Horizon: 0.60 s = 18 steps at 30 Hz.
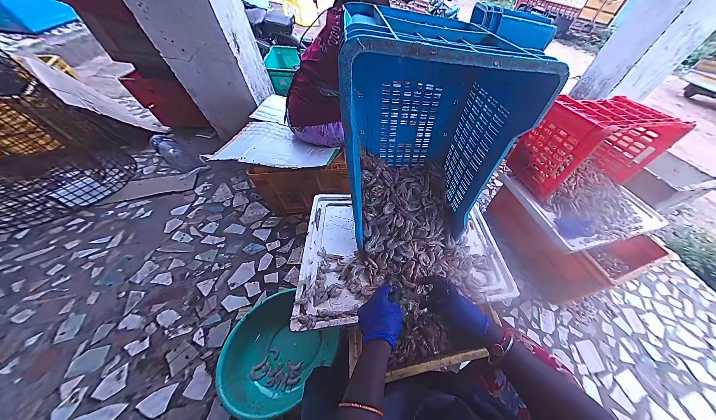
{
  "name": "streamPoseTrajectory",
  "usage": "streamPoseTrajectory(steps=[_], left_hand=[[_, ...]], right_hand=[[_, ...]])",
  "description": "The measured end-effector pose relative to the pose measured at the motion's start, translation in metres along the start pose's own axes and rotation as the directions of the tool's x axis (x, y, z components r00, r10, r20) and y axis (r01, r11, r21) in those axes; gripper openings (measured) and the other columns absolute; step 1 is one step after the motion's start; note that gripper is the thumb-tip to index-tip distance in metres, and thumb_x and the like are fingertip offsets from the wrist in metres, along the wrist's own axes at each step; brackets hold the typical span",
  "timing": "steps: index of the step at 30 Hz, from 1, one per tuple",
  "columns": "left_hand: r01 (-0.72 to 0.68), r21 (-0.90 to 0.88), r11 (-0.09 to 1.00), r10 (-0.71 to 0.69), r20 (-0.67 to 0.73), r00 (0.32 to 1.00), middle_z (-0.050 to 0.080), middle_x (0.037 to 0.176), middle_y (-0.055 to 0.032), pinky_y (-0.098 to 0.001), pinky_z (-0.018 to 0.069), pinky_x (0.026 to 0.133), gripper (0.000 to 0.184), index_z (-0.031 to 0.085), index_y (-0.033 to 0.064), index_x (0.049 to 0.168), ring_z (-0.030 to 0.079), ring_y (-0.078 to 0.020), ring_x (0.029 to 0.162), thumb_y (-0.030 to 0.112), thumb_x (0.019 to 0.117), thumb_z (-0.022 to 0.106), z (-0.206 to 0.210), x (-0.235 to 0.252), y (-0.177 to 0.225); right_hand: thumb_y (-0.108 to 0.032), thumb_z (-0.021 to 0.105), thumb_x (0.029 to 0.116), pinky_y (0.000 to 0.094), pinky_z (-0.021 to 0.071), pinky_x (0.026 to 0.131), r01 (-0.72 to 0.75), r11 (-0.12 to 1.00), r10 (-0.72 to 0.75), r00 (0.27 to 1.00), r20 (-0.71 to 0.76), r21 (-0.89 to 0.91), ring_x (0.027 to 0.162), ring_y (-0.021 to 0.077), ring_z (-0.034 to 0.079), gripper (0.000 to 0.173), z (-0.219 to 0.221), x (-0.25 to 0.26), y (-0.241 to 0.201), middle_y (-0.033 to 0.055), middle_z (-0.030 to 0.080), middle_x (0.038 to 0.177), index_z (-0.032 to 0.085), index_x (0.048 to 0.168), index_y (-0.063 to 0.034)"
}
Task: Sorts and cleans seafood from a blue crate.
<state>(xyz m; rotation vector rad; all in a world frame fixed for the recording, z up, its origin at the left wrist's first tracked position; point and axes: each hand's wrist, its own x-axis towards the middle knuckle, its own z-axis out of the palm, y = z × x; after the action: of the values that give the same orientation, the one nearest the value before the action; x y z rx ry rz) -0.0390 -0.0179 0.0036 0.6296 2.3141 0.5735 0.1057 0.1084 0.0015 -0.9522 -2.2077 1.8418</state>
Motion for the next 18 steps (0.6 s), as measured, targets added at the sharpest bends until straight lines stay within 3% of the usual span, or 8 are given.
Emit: streamPoseTrajectory(steps=[1,3,4,6,9,11,13,18], left_hand=[[-0.028,0.015,1.0,0.028,0.008,1.0,0.07,0.131,-0.002,-0.0574,0.0446,0.107,0.045,0.065,0.0324,0.136,0.064,-0.0271,0.124,0.014,0.0963,0.057,0.002,0.002,-0.003],[-0.154,-0.092,0.984,0.165,0.118,0.979,0.058,0.148,0.0009,-0.0578,0.0429,0.11,0.068,0.05,0.0404,0.151,0.055,-0.0247,0.136,0.007,0.0916,0.058,0.008,0.005,-0.01],[-0.216,-0.224,0.95,0.255,0.163,0.953,0.052,0.154,0.001,-0.0539,0.0412,0.115,0.073,0.048,0.0396,0.153,0.049,-0.0219,0.141,0.003,0.0907,0.058,0.011,0.006,-0.012],[-0.286,-0.372,0.883,0.366,0.167,0.915,0.053,0.152,-0.0005,-0.047,0.0408,0.117,0.061,0.056,0.0327,0.147,0.049,-0.0188,0.141,0.003,0.0938,0.061,0.017,0.004,-0.009],[-0.312,-0.158,0.937,0.335,0.149,0.93,0.064,0.139,-0.0016,-0.0528,0.0445,0.109,0.047,0.069,0.0274,0.132,0.056,-0.0241,0.132,0.005,0.0922,0.057,0.017,0.0,0.001],[-0.308,-0.026,0.951,0.308,0.152,0.939,0.065,0.137,-0.0043,-0.0568,0.0429,0.108,0.043,0.07,0.0231,0.131,0.056,-0.0293,0.131,0.007,0.0931,0.056,0.012,-0.004,0.007],[-0.311,0.063,0.948,0.301,0.124,0.945,0.066,0.135,-0.0047,-0.058,0.0432,0.106,0.042,0.07,0.0243,0.131,0.056,-0.0305,0.131,0.009,0.0934,0.057,0.011,-0.006,0.009],[-0.29,0.036,0.956,0.286,0.087,0.954,0.066,0.136,-0.0042,-0.057,0.0417,0.108,0.042,0.07,0.0272,0.131,0.057,-0.0292,0.131,0.01,0.0952,0.057,0.005,-0.006,0.005]], right_hand=[[-0.011,0.062,0.0967,0.0379,0.0607,0.078,0.003,1.0,-0.003,1.0,-0.003,0.008,0.081,0.0183,0.07,0.047,-0.003,-0.001,0.001,0.0096,0.072,0.095,0.055,0.143,-0.0109],[-0.013,0.059,0.0982,0.0366,0.0577,0.072,0.013,1.0,-0.013,1.0,0.011,0.012,0.076,0.0169,0.065,0.051,-0.008,-0.002,0.002,0.0087,0.067,0.093,0.049,0.148,-0.0126],[-0.013,0.059,0.0994,0.0353,0.0574,0.07,0.028,1.0,-0.028,0.999,0.025,0.011,0.075,0.0158,0.064,0.051,-0.01,-0.002,0.002,0.0083,0.067,0.096,0.048,0.149,-0.0128],[-0.014,0.06,0.1,0.0338,0.0584,0.073,0.076,0.997,-0.077,0.994,0.074,0.014,0.08,0.0136,0.065,0.053,-0.01,-0.002,0.003,0.0081,0.067,0.114,0.045,0.151,-0.0134],[-0.01,0.061,0.1002,0.0357,0.0616,0.079,0.095,0.993,-0.102,0.988,0.115,0.063,0.09,0.0162,0.071,0.056,-0.006,-0.004,-0.004,0.01,0.069,0.119,0.041,0.153,-0.0108],[-0.009,0.06,0.0986,0.0359,0.0602,0.07,0.096,0.99,-0.103,0.992,0.071,0.108,0.075,0.0175,0.069,0.059,-0.002,-0.004,-0.007,0.0101,0.07,0.094,0.039,0.153,-0.0079],[-0.01,0.059,0.0996,0.0352,0.0593,0.065,0.085,0.986,-0.09,0.996,0.028,0.145,0.069,0.0179,0.067,0.062,-0.001,-0.004,-0.006,0.0101,0.069,0.087,0.034,0.156,-0.0084],[-0.007,0.056,0.0993,0.0325,0.0565,0.06,0.094,0.979,-0.085,0.995,-0.057,0.179,0.063,0.0151,0.062,0.066,-0.002,-0.006,-0.007,0.0073,0.066,0.084,0.029,0.159,-0.0115]])
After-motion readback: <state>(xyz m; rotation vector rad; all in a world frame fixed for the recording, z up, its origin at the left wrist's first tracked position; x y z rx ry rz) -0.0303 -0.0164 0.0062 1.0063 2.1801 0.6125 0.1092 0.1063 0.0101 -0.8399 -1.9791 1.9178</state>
